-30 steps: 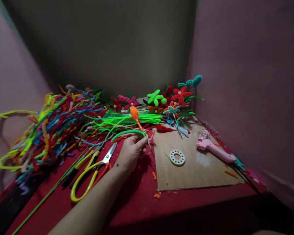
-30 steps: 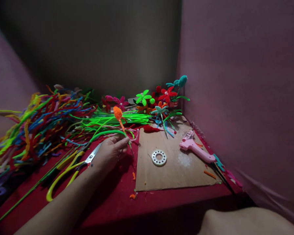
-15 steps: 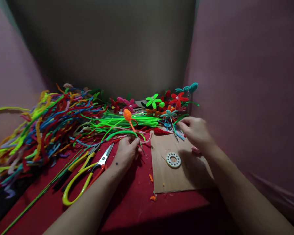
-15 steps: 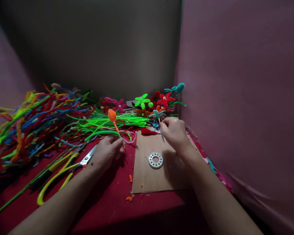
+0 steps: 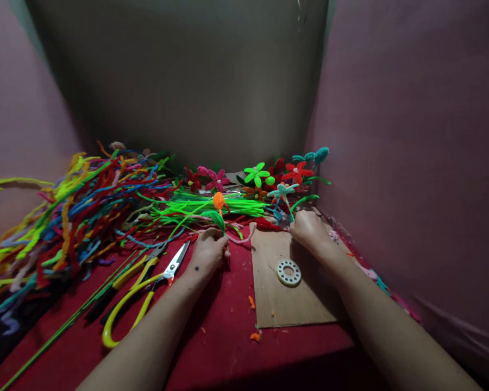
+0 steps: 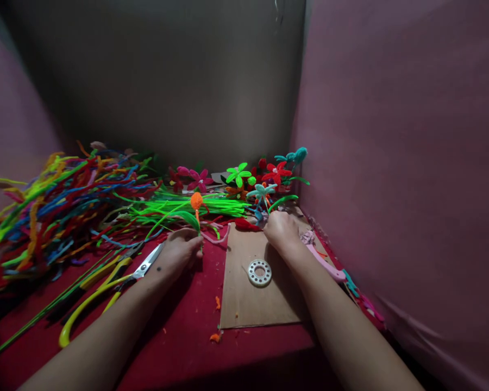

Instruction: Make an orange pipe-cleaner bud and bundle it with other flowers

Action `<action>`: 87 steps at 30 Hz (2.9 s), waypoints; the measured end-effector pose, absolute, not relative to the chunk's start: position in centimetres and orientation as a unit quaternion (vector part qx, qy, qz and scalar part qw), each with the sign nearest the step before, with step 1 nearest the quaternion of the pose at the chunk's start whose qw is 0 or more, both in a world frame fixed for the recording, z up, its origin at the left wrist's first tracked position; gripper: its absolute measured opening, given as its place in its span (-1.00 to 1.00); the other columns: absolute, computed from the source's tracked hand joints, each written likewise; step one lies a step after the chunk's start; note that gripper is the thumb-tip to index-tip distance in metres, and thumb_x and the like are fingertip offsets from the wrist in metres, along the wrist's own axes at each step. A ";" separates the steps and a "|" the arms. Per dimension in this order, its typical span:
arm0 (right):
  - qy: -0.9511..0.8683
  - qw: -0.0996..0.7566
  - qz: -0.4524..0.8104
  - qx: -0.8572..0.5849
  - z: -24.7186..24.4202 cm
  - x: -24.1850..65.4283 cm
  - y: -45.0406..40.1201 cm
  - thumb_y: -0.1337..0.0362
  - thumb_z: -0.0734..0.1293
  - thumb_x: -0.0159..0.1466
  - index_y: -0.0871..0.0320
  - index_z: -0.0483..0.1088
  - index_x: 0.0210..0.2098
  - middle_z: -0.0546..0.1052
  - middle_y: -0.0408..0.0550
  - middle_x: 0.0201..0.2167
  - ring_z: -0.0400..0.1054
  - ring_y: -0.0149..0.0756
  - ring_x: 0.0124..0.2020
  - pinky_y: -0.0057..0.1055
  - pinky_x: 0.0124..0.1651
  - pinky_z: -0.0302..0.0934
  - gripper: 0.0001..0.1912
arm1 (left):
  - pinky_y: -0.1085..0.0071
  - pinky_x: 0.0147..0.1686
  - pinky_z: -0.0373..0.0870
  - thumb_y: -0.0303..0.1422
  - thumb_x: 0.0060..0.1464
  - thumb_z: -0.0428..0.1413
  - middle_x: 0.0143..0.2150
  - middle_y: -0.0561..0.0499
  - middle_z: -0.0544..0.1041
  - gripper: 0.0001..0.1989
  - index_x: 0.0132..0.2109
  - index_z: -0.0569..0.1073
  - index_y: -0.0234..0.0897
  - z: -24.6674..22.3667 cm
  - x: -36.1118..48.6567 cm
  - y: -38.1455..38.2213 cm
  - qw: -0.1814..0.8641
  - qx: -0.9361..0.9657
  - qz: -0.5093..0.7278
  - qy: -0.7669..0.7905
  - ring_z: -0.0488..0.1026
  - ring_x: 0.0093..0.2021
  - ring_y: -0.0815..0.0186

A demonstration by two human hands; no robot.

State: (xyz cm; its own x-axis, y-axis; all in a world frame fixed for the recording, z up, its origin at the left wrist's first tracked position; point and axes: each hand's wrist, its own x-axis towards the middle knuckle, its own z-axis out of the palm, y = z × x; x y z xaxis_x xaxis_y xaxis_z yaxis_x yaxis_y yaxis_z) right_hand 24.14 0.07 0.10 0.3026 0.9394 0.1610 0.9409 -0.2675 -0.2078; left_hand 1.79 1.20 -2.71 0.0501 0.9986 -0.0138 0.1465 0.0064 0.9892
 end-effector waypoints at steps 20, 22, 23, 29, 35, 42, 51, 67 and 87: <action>-0.651 0.532 0.273 -0.468 0.6 19.4 -3.9 0.29 0.21 0.17 0.17 0.29 -0.57 0.27 -0.20 -0.68 0.11 -0.47 -0.65 -0.52 -0.59 0.00 -0.80 | 0.56 -0.64 0.10 -0.26 -0.08 0.14 -0.52 0.16 0.36 -0.79 -0.30 0.37 -0.28 -0.3 1.9 -0.6 0.395 0.579 0.583 0.411 0.15 -0.64 0.53; -0.625 0.525 0.376 -0.439 0.6 18.8 -3.7 0.26 0.19 0.18 0.18 0.31 -0.53 0.27 -0.23 -0.73 0.07 -0.50 -0.74 -0.55 -0.69 -0.05 -0.80 | 0.56 -0.66 0.07 -0.27 -0.06 0.14 -0.58 0.17 0.30 -0.81 -0.33 0.39 -0.30 -0.2 2.2 -1.1 0.424 0.592 0.564 0.391 0.13 -0.65 0.53; -0.615 0.524 0.413 -0.421 0.5 18.6 -3.6 0.24 0.19 0.17 0.19 0.31 -0.52 0.28 -0.24 -0.74 0.08 -0.51 -0.76 -0.55 -0.72 -0.06 -0.80 | 0.56 -0.66 0.06 -0.28 -0.06 0.14 -0.61 0.18 0.28 -0.81 -0.34 0.41 -0.32 -0.1 2.2 -1.3 0.437 0.596 0.551 0.386 0.12 -0.65 0.53; -0.566 0.545 0.510 -0.349 -0.1 17.3 -4.1 0.17 0.27 0.13 0.19 0.29 -0.50 0.36 -0.21 -0.65 0.19 -0.51 -0.75 -0.58 -0.76 0.06 -0.79 | 0.53 -0.62 0.11 -0.28 -0.09 0.19 -0.50 0.10 0.36 -0.73 -0.22 0.48 -0.34 0.4 2.6 -2.2 0.493 0.610 0.499 0.368 0.17 -0.61 0.52; -0.575 0.518 0.530 -0.346 -0.7 16.5 -5.2 0.12 0.29 0.14 0.22 0.33 -0.54 0.31 -0.24 -0.76 0.17 -0.52 -0.79 -0.59 -0.74 0.06 -0.72 | 0.53 -0.61 0.08 -0.32 -0.06 0.16 -0.58 0.13 0.27 -0.86 -0.42 0.48 -0.33 1.2 3.0 -3.5 0.508 0.625 0.465 0.368 0.15 -0.60 0.51; -0.580 0.495 0.514 -0.393 -0.8 16.8 -5.5 0.17 0.28 0.15 0.24 0.39 -0.54 0.33 -0.21 -0.70 0.18 -0.52 -0.74 -0.57 -0.69 0.03 -0.73 | 0.53 -0.63 0.02 -0.33 -0.14 0.20 -0.63 0.14 0.28 -0.86 -0.48 0.46 -0.32 0.8 2.9 -3.2 0.537 0.577 0.488 0.374 0.10 -0.63 0.51; -0.512 0.645 0.483 -0.299 0.3 18.7 -4.2 0.22 0.38 0.07 0.16 0.48 -0.43 0.33 -0.26 -0.67 0.10 -0.54 -0.66 -0.53 -0.56 0.04 -0.87 | 0.56 -0.57 0.12 -0.42 -0.06 0.13 -0.57 0.13 0.39 -0.94 -0.43 0.50 -0.31 0.8 3.0 -3.5 0.472 0.650 0.463 0.374 0.17 -0.58 0.52; -0.532 0.600 0.549 -0.234 1.2 19.5 -4.5 0.14 0.42 0.03 0.20 0.50 -0.40 0.51 -0.05 -0.48 0.36 -0.31 -0.47 -0.36 -0.42 0.26 -0.75 | 0.51 -0.57 0.14 -0.29 0.09 0.02 -0.57 0.09 0.36 -0.76 -0.46 0.43 -0.32 0.9 2.9 -3.9 0.574 0.679 0.331 0.315 0.24 -0.61 0.47; -0.447 0.621 0.615 -0.190 0.5 19.4 -4.0 0.29 0.43 0.00 0.16 0.50 -0.36 0.54 -0.09 -0.44 0.37 -0.36 -0.44 -0.37 -0.32 0.23 -0.82 | 0.56 -0.68 -0.17 -0.30 0.02 0.12 -0.59 0.08 0.38 -0.82 -0.40 0.42 -0.36 0.3 3.4 -4.0 0.696 0.539 0.373 0.293 0.02 -0.71 0.61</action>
State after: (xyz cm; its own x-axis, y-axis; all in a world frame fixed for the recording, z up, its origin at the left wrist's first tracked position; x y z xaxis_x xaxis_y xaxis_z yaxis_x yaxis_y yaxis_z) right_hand 19.37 -3.98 0.49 -0.1562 0.9335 0.3227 -0.5942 0.1721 -0.7857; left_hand 3.39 -3.99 0.28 0.5501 0.8351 -0.0049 -0.2033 0.1396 0.9691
